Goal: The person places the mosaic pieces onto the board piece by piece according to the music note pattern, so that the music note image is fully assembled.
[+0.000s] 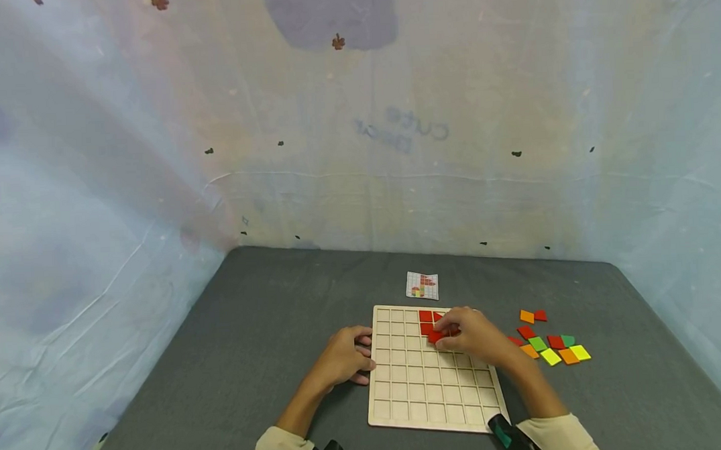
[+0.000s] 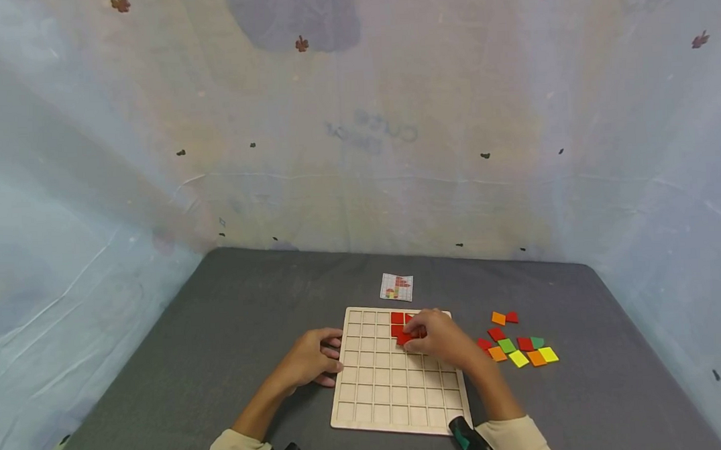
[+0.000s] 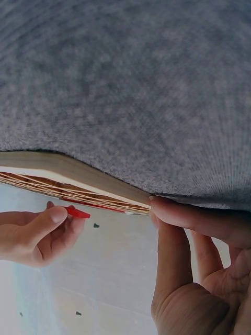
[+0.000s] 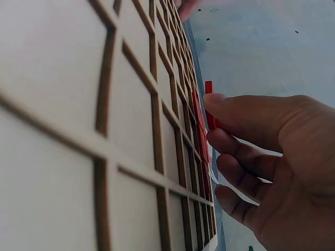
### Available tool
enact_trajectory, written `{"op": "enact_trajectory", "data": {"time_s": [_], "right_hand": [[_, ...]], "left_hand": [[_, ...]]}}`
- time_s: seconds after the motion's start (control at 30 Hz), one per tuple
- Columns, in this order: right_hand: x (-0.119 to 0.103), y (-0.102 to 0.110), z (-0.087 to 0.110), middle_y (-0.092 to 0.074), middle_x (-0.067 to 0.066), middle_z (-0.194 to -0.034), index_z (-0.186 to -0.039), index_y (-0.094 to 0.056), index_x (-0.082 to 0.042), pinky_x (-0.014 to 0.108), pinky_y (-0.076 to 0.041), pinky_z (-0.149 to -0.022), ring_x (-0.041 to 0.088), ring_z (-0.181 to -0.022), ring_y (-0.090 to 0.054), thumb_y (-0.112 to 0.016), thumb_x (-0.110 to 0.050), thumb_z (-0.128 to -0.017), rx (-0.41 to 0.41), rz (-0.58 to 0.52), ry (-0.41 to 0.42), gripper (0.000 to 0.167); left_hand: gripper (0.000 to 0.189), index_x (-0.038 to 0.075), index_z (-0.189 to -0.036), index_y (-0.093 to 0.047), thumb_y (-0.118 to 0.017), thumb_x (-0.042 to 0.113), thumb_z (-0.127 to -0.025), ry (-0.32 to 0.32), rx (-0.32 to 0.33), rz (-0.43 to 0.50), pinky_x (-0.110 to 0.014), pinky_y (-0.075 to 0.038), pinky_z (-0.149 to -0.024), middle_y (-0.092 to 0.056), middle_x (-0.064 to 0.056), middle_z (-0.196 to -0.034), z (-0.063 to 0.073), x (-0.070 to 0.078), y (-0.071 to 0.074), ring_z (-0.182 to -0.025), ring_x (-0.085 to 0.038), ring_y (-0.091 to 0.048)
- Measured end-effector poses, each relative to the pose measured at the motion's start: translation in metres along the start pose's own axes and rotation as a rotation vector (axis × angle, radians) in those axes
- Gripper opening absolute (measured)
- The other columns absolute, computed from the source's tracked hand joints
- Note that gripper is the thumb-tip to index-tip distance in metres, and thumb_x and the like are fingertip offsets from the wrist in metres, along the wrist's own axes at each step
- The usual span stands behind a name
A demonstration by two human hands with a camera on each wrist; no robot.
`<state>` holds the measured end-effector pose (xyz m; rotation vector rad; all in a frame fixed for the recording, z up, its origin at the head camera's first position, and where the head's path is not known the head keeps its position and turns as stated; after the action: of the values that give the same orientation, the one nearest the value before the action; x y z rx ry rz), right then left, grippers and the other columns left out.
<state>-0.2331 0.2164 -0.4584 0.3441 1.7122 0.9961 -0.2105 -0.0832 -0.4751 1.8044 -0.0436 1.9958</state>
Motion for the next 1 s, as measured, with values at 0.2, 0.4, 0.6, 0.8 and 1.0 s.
{"op": "enact_trajectory", "data": {"time_s": [0.2, 0.4, 0.6, 0.8, 1.0], "right_hand": [[-0.005, -0.004, -0.002, -0.068, 0.001, -0.098, -0.11, -0.078, -0.004, 0.024, -0.053, -0.071, 0.014, -0.085, -0.058, -0.085, -0.019, -0.091, -0.037, -0.033, -0.001, 0.025], [-0.007, -0.007, -0.004, -0.068, 0.0, -0.096, -0.107, -0.079, -0.004, 0.023, -0.052, -0.071, 0.011, -0.083, -0.056, -0.085, -0.015, -0.09, -0.048, -0.011, 0.016, 0.021], [-0.012, -0.008, -0.006, -0.066, -0.003, -0.093, -0.105, -0.08, -0.006, 0.023, -0.051, -0.07, 0.012, -0.083, -0.055, -0.086, -0.013, -0.088, -0.053, 0.016, 0.0, 0.019], [-0.011, -0.009, -0.006, -0.067, -0.002, -0.094, -0.105, -0.079, -0.007, 0.024, -0.052, -0.071, 0.011, -0.083, -0.056, -0.086, -0.014, -0.088, -0.048, 0.028, 0.001, 0.019], [-0.011, -0.009, -0.006, -0.065, -0.005, -0.091, -0.104, -0.079, -0.008, 0.023, -0.051, -0.069, 0.011, -0.082, -0.056, -0.086, -0.012, -0.088, -0.038, 0.024, -0.002, 0.017]], "left_hand": [[0.068, -0.007, -0.145, -0.057, -0.077, -0.014, -0.08, 0.004, 0.004, 0.0, -0.039, -0.067, -0.058, -0.06, -0.018, -0.122, -0.001, 0.0, 0.0, -0.095, -0.024, -0.066], [0.068, -0.007, -0.145, -0.056, -0.077, -0.015, -0.08, 0.007, 0.006, 0.001, -0.039, -0.066, -0.057, -0.06, -0.018, -0.122, -0.001, 0.001, 0.0, -0.093, -0.023, -0.067], [0.068, -0.007, -0.145, -0.056, -0.077, -0.014, -0.081, 0.002, 0.003, 0.0, -0.039, -0.066, -0.058, -0.06, -0.018, -0.121, -0.001, 0.001, 0.0, -0.092, -0.023, -0.067], [0.068, -0.007, -0.145, -0.056, -0.077, -0.014, -0.081, 0.003, 0.003, -0.005, -0.038, -0.066, -0.058, -0.06, -0.018, -0.122, -0.001, 0.0, 0.0, -0.092, -0.023, -0.067], [0.068, -0.006, -0.145, -0.057, -0.077, -0.014, -0.081, 0.006, 0.005, -0.004, -0.039, -0.066, -0.057, -0.06, -0.018, -0.122, -0.001, 0.0, 0.0, -0.093, -0.023, -0.067]]}}
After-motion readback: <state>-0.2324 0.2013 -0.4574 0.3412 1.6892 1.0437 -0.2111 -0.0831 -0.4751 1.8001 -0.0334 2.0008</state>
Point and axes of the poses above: each hand's wrist, its own z-axis away from the middle knuckle, its own y-axis out of the back of the hand, x = y × z, the point moved 1 cm from there along -z, towards the middle knuckle
